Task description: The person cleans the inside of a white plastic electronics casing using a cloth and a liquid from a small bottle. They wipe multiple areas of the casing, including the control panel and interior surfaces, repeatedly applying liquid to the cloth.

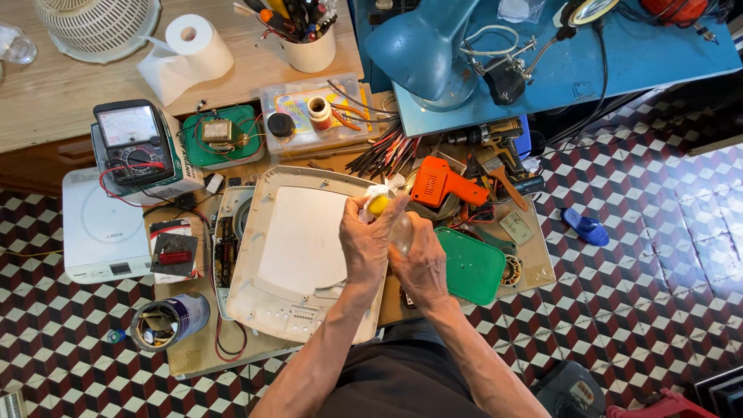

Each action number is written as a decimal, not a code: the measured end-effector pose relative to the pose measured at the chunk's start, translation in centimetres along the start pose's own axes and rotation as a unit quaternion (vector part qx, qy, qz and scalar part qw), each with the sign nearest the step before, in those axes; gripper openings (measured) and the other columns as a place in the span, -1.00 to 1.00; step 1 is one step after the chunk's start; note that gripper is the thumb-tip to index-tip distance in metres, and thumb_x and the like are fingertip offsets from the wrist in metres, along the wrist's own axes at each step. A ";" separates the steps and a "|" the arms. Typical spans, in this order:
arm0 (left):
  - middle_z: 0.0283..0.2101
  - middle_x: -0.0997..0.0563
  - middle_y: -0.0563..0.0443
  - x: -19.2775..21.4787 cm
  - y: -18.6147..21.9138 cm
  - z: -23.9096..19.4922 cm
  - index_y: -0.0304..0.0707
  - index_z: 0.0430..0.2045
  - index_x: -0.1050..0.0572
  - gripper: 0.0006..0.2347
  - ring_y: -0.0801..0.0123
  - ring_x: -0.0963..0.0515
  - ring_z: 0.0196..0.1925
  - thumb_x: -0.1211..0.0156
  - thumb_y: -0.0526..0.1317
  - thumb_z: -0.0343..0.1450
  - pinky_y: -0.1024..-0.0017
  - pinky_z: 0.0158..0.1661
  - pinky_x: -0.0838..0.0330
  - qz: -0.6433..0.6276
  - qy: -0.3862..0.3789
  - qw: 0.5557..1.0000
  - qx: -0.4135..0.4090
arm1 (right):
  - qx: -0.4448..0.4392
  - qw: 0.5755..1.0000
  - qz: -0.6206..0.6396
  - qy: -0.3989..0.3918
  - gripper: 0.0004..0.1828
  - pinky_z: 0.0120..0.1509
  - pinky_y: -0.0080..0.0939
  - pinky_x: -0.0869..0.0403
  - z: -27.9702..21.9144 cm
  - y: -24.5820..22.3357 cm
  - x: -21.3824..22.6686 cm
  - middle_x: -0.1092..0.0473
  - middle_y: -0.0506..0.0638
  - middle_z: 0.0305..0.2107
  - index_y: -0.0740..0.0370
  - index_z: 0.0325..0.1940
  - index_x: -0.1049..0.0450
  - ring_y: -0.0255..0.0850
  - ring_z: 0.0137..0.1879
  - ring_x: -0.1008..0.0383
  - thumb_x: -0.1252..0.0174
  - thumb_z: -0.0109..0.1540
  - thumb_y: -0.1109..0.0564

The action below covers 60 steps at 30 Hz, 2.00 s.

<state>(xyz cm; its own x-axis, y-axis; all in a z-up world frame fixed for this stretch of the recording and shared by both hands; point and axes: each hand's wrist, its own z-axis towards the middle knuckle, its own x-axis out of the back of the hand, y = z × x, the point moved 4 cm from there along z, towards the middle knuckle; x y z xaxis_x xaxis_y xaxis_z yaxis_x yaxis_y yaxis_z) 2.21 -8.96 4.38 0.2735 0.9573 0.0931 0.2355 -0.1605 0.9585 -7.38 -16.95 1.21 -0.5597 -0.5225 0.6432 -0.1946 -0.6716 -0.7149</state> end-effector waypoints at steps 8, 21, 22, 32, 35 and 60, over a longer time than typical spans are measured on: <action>-0.12 -0.57 -0.12 2.2 0.9 -1.8 -0.37 0.00 -0.51 -0.66 0.19 -0.64 -0.09 -0.37 -0.21 0.39 0.36 -0.06 -0.56 0.141 -0.262 0.906 -0.301 | -0.027 0.996 0.041 -0.074 -0.41 0.12 0.05 -0.46 -2.2 3.1 0.3 -0.43 0.24 -0.05 0.28 0.19 -0.37 0.17 0.10 -0.45 -0.36 0.14 0.06; -0.56 -0.47 -0.10 1.5 -5.9 -2.8 -0.37 -0.59 -0.41 -0.63 0.38 -0.41 -0.48 -0.30 -0.07 0.52 0.30 -0.44 -0.38 0.181 -0.154 0.970 -0.044 | -0.115 0.993 0.031 -0.027 -0.35 0.11 0.00 -0.49 -6.8 3.4 0.5 -0.43 0.24 -0.03 0.30 0.17 -0.33 0.13 0.10 -0.49 -0.43 0.08 0.10; -0.57 -0.45 -0.11 1.7 -6.3 -2.6 -0.39 -0.61 -0.41 -0.61 0.41 -0.36 -0.46 -0.25 -0.10 0.57 0.30 -0.42 -0.36 0.158 -0.156 0.975 -0.014 | -0.125 0.991 0.033 -0.029 -0.35 0.11 -0.01 -0.49 -6.7 3.6 0.8 -0.44 0.23 -0.05 0.30 0.17 -0.32 0.12 0.08 -0.49 -0.43 0.09 0.08; -0.27 -0.62 -0.14 0.4 -2.9 -3.8 -0.18 0.24 -0.39 -0.51 0.30 -0.61 -0.23 -0.38 -0.20 0.39 0.37 -0.15 -0.57 0.180 -0.398 0.890 -0.131 | -0.206 0.960 0.088 -0.168 -0.40 0.11 -0.02 -0.48 -6.3 4.0 2.5 -0.48 0.19 -0.08 0.21 0.20 -0.32 0.06 0.07 -0.54 -0.32 0.11 0.08; -0.16 -0.68 -0.06 0.4 -1.8 -3.7 -0.27 0.03 -0.51 -0.65 0.33 -0.70 -0.13 -0.37 -0.15 0.40 0.37 -0.10 -0.63 0.171 -0.379 0.883 -0.217 | -0.117 0.981 0.052 -0.146 -0.35 0.08 0.01 -0.47 -5.4 3.3 2.5 -0.44 0.24 -0.03 0.26 0.22 -0.30 0.15 0.09 -0.49 -0.34 0.09 0.09; -0.62 -0.62 -0.04 -7.5 0.6 0.5 -0.24 -0.07 -0.48 -0.57 0.30 -0.67 -0.60 -0.39 0.04 0.34 0.34 -0.56 -0.53 0.271 -0.236 0.910 -0.208 | -0.142 0.983 -0.111 -0.043 -0.36 0.11 0.06 -0.44 -0.3 6.9 4.3 -0.44 0.30 -0.12 0.39 0.09 -0.35 0.17 0.04 -0.48 -0.41 0.04 0.07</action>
<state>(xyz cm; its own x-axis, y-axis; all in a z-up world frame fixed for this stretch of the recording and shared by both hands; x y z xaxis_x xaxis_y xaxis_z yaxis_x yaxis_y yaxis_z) 0.81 -16.34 4.16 0.6372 0.5392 0.5507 -0.3998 -0.3796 0.8343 -11.36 -23.68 -1.01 -0.4096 -0.4299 0.8046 -0.5279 -0.6077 -0.5933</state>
